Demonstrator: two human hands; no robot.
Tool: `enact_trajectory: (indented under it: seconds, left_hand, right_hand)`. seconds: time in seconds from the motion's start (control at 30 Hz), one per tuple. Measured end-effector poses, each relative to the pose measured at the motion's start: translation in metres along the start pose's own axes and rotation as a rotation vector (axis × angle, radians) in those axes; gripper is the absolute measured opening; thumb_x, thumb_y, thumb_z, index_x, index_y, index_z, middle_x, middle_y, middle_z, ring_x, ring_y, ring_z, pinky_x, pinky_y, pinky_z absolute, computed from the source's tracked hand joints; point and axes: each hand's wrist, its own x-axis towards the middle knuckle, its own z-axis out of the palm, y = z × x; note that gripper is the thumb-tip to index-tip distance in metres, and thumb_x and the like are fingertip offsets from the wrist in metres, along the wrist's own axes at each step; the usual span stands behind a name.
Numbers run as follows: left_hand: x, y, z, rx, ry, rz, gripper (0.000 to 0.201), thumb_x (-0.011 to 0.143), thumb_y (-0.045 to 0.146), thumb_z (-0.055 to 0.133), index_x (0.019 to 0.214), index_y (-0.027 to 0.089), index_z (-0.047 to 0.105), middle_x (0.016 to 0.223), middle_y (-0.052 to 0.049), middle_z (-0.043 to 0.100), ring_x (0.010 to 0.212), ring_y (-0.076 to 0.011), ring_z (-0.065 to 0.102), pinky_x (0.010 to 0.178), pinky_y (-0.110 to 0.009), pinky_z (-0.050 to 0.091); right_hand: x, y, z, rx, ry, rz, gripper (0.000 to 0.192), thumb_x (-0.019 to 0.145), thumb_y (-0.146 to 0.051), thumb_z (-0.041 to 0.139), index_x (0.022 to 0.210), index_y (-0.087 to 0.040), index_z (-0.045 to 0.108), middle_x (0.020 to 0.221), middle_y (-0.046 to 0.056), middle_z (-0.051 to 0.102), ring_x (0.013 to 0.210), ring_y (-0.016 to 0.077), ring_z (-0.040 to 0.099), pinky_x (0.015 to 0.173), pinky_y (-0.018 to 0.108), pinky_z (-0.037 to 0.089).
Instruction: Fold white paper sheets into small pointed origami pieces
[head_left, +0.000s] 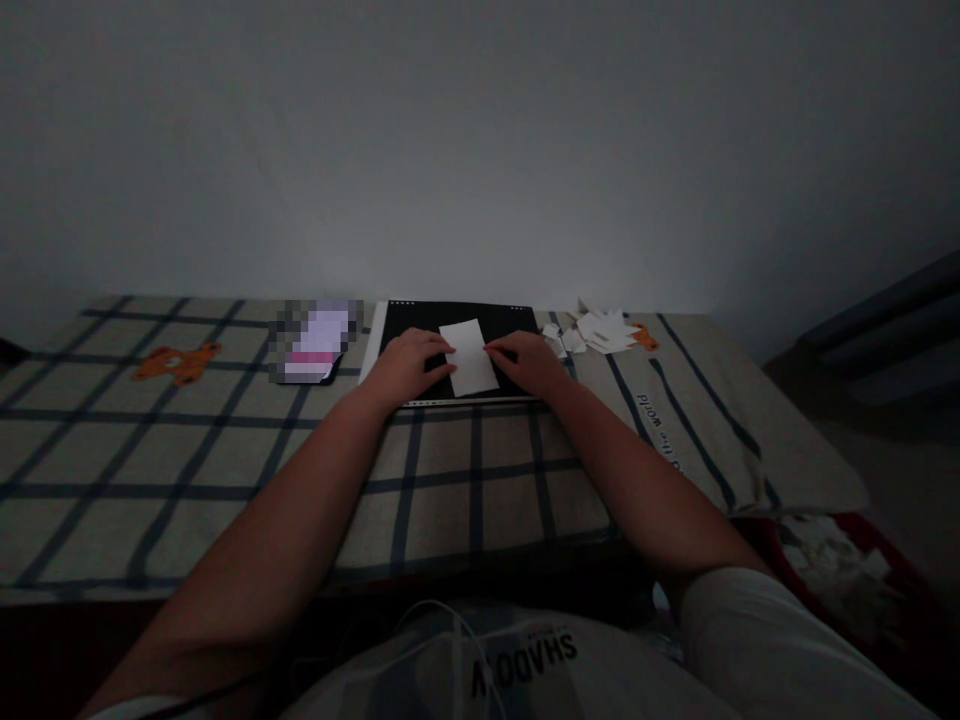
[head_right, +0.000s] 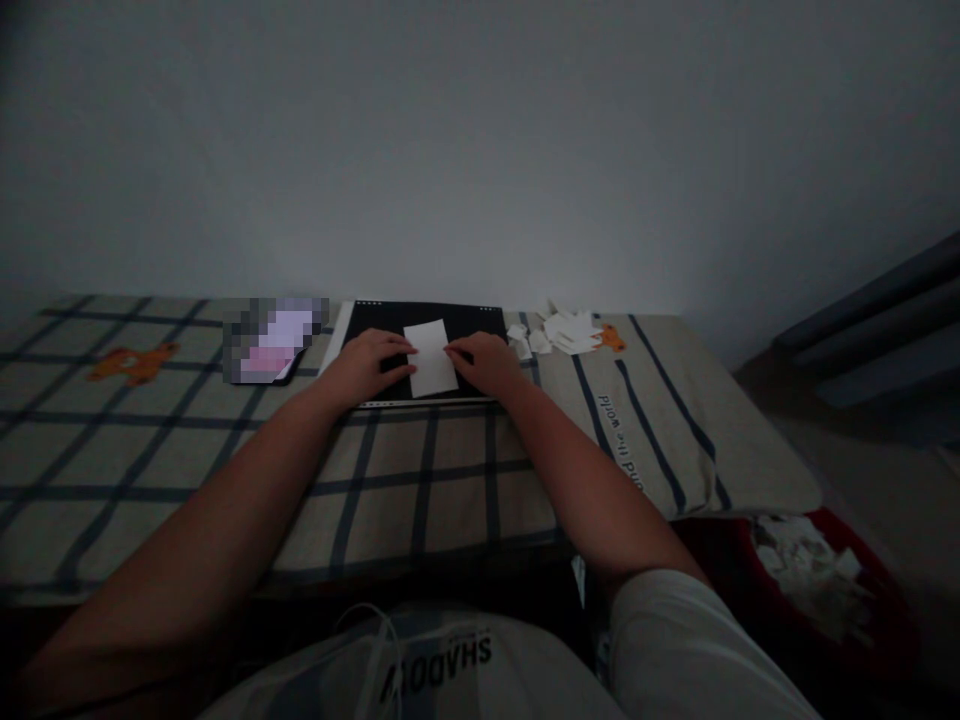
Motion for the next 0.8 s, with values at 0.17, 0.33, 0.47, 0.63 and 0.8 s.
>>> enact_trajectory:
  seconds: [0.17,0.33,0.47,0.63,0.8]
  left_hand:
    - [0.0,0.0,0.0,-0.004,-0.013,-0.012,0.035,0.093,0.042,0.059,0.115,0.02,0.075,0.123,-0.01,0.07,0.117,-0.0303,0.059,0.102,-0.049,0.044]
    - [0.0,0.002,-0.002,-0.002,-0.021,-0.018,0.031,0.093,0.041,0.059,0.112,0.023,0.075,0.124,-0.008,0.071,0.118,-0.0284,0.06,0.103,-0.048,0.044]
    - [0.0,0.0,-0.001,-0.003,-0.015,-0.004,0.032,0.093,0.041,0.059,0.113,0.021,0.075,0.124,-0.009,0.071,0.118,-0.0287,0.06,0.103,-0.048,0.045]
    - [0.0,-0.004,0.004,0.008,-0.007,0.021,0.032,0.094,0.041,0.059,0.114,0.022,0.075,0.124,-0.008,0.072,0.119,-0.0282,0.061,0.103,-0.047,0.046]
    - [0.0,-0.001,0.003,-0.008,-0.007,0.045,0.033,0.094,0.04,0.058,0.115,0.021,0.076,0.124,-0.009,0.072,0.119,-0.0293,0.061,0.104,-0.047,0.046]
  right_hand:
    - [-0.001,0.0,0.0,0.022,0.018,-0.037,0.024,0.097,-0.027,0.057,0.109,-0.02,0.077,0.107,0.008,0.078,0.1,0.0223,0.067,0.092,0.037,0.047]
    - [-0.001,0.0,-0.002,0.06,0.011,-0.125,0.025,0.097,-0.026,0.056,0.112,-0.021,0.075,0.105,0.009,0.076,0.098,0.0218,0.064,0.092,0.037,0.046]
    - [0.0,0.004,0.001,0.118,0.032,-0.219,0.031,0.093,-0.014,0.053,0.115,-0.021,0.074,0.109,0.009,0.074,0.104,0.0223,0.062,0.095,0.038,0.046]
    - [0.002,0.011,0.008,0.111,0.048,-0.267,0.033,0.089,-0.01,0.059,0.117,-0.023,0.073,0.11,0.008,0.071,0.105,0.0235,0.059,0.095,0.041,0.047]
    - [0.002,0.014,0.01,0.015,0.02,-0.279,0.021,0.093,-0.021,0.064,0.109,-0.022,0.078,0.101,0.009,0.067,0.096,0.0227,0.056,0.087,0.038,0.047]
